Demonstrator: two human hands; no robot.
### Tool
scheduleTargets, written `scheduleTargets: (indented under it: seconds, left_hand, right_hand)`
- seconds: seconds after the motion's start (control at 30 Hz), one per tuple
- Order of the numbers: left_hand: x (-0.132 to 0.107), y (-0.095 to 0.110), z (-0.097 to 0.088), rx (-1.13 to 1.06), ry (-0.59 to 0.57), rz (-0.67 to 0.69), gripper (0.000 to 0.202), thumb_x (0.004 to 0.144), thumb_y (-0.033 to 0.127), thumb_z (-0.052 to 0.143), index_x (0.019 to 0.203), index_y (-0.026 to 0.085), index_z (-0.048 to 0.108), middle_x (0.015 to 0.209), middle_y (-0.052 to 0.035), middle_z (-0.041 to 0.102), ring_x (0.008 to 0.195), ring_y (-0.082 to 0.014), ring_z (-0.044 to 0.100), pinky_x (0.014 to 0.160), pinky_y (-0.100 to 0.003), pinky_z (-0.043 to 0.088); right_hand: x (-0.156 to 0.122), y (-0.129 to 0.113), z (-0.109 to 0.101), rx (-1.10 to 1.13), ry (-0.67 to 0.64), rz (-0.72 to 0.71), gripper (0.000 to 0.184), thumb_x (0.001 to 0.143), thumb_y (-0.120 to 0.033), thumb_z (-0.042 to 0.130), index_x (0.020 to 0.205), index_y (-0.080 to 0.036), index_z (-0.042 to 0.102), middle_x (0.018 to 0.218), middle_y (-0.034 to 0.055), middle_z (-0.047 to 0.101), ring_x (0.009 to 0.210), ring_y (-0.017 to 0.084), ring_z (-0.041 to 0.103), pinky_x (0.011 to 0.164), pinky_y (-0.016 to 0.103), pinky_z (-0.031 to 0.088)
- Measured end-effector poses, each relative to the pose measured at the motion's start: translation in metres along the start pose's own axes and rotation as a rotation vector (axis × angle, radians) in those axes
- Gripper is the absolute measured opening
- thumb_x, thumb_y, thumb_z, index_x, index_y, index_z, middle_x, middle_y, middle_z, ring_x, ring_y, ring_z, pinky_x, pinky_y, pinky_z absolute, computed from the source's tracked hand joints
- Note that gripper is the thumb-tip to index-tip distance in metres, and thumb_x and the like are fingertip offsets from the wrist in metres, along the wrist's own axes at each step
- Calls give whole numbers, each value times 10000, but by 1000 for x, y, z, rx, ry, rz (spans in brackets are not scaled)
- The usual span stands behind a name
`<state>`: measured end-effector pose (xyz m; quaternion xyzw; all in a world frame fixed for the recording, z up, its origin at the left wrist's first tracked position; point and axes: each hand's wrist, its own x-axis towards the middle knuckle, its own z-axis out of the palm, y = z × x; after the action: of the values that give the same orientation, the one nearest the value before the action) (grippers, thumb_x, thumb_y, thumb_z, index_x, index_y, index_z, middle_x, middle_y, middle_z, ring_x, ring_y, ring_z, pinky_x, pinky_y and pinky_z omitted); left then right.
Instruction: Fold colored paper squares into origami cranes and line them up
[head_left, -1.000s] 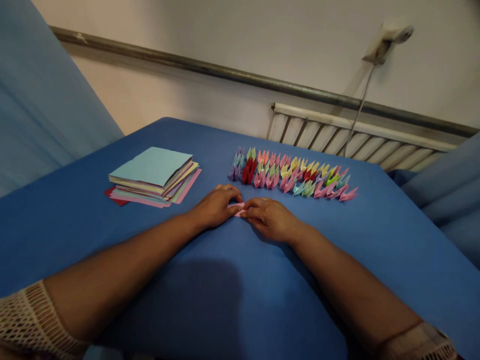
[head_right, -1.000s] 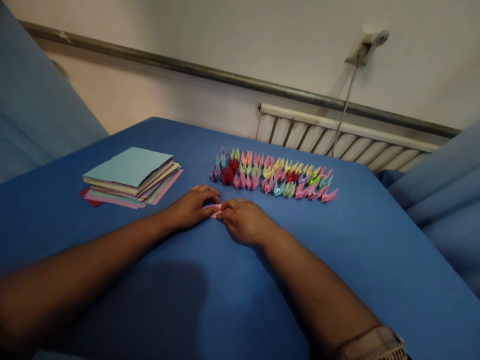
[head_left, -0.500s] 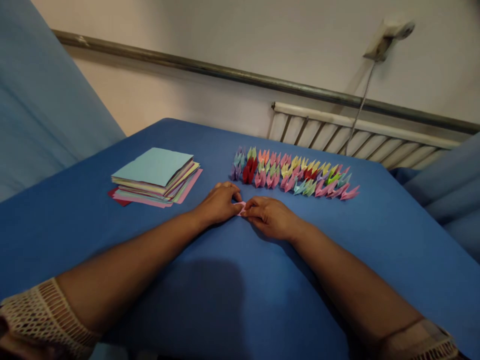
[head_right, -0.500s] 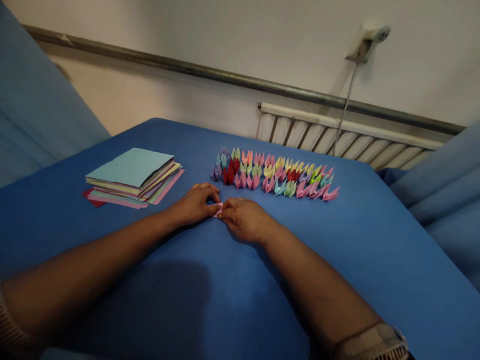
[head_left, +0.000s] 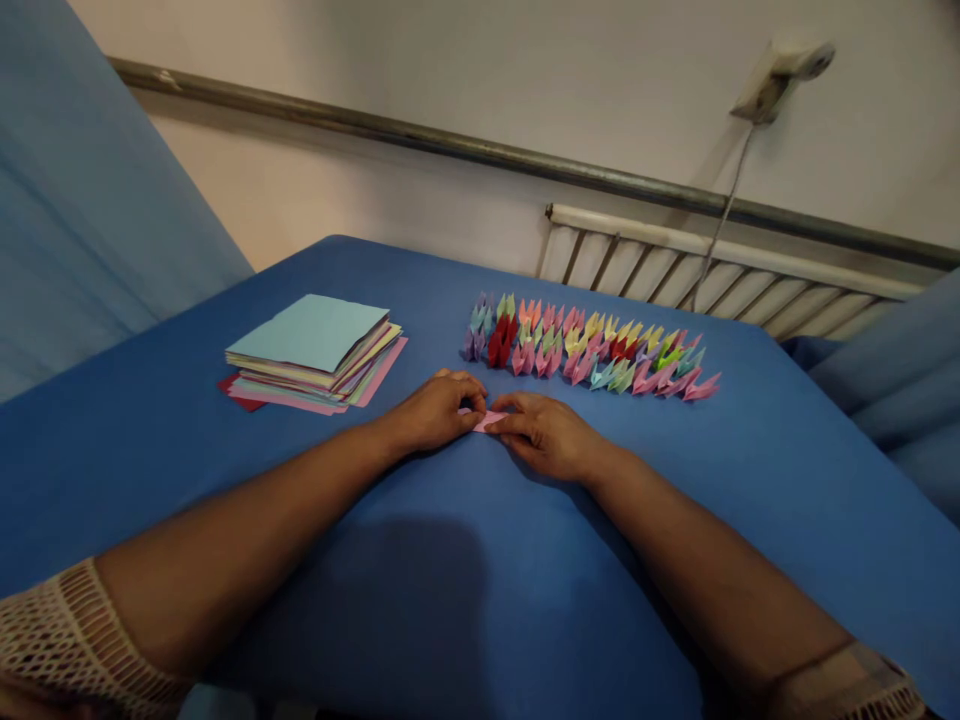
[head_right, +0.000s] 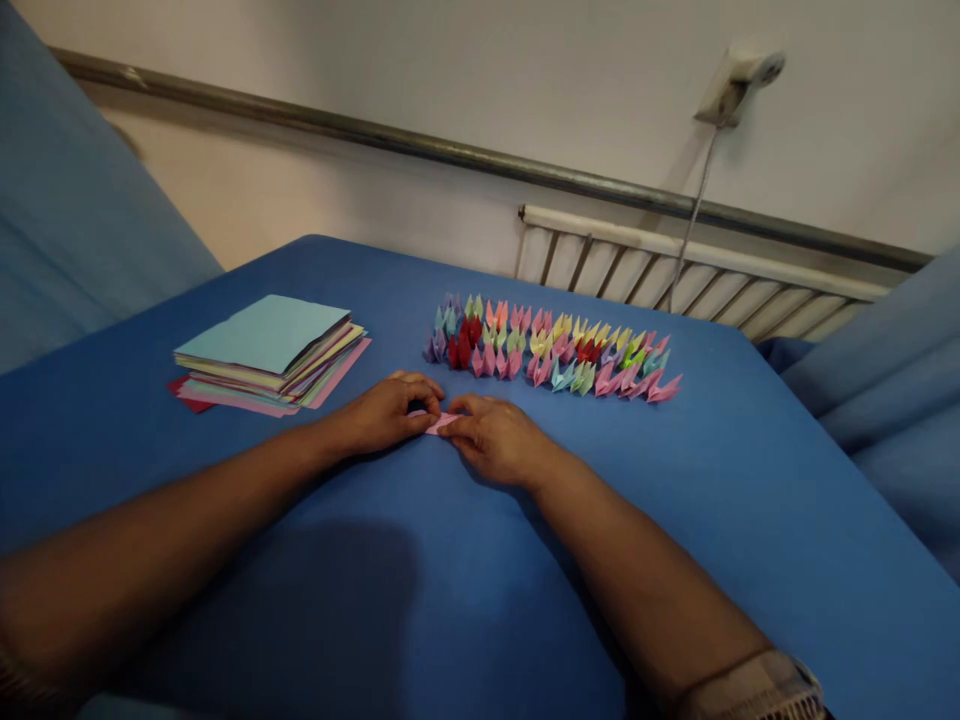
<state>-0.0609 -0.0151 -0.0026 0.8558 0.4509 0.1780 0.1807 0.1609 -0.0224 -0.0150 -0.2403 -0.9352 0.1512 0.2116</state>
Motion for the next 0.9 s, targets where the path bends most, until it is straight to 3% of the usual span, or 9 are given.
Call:
scheduleTargets:
  seconds: [0.13,0.33,0.57,0.9]
  left_hand:
    - [-2,0,-5,24,-17,2,93,790,177,603,839,191,681,991,-26,691,971,-188,591,935,-341,393]
    - [-5,2,-11,-55,-120,111,149,873,292,597,944,206,695,882,-6,697,872,-160,600,843,-279,415]
    - [-9,3,-17,81,-165,243,140,910,287,570,962,225,684,879,1,703,818,-149,614,888,-298,392]
    - [-11,17,-21,180,-153,184,171,908,250,532,965,228,692,950,-16,707,889,-168,623,870,-292,422]
  right_hand:
    - [1,-3,-3,-47,-41,0,284,939,-215,511,1174,-235,669,1210,84,636,1048,197,610,902,361,490]
    - [2,-6,-4,-77,-38,-7,285,968,-246,473,1179,-241,665,1176,75,657,1039,190,614,890,345,486]
    - [2,1,5,-67,22,7,241,966,-249,500,1117,-228,686,1122,66,679,1009,172,623,894,324,488]
    - [2,4,8,-52,53,9,219,961,-210,496,1089,-197,673,1083,85,691,1008,181,628,888,344,497]
